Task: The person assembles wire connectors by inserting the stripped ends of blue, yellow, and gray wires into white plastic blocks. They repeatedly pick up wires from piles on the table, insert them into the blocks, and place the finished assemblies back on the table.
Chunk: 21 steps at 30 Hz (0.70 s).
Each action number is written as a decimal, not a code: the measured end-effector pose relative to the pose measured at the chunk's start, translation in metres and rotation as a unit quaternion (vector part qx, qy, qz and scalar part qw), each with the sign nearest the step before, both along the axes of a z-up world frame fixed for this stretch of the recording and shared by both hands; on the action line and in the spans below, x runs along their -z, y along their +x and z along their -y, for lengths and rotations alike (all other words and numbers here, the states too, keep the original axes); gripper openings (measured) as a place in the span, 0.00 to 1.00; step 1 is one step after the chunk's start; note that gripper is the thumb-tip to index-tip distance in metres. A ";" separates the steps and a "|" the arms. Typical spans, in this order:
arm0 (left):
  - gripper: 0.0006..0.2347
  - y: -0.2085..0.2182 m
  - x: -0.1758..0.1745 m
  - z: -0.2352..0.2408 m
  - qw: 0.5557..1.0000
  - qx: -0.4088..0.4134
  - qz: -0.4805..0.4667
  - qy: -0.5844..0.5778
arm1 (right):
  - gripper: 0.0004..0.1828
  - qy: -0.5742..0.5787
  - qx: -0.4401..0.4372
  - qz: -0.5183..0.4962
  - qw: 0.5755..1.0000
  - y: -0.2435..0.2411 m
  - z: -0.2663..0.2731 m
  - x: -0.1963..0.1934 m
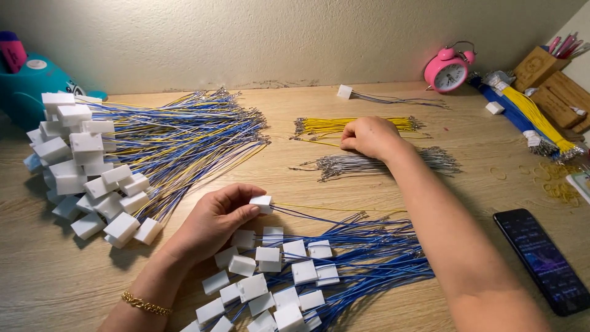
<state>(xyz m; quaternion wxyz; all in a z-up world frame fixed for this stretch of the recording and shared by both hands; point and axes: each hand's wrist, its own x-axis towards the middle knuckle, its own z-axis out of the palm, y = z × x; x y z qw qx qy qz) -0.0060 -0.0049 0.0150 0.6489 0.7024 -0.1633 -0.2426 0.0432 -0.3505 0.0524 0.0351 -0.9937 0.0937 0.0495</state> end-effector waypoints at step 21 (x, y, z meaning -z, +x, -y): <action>0.13 0.002 0.003 -0.001 1.000 0.006 0.006 -0.006 | 0.08 0.190 -0.073 0.094 0.974 -0.019 -0.005 -0.004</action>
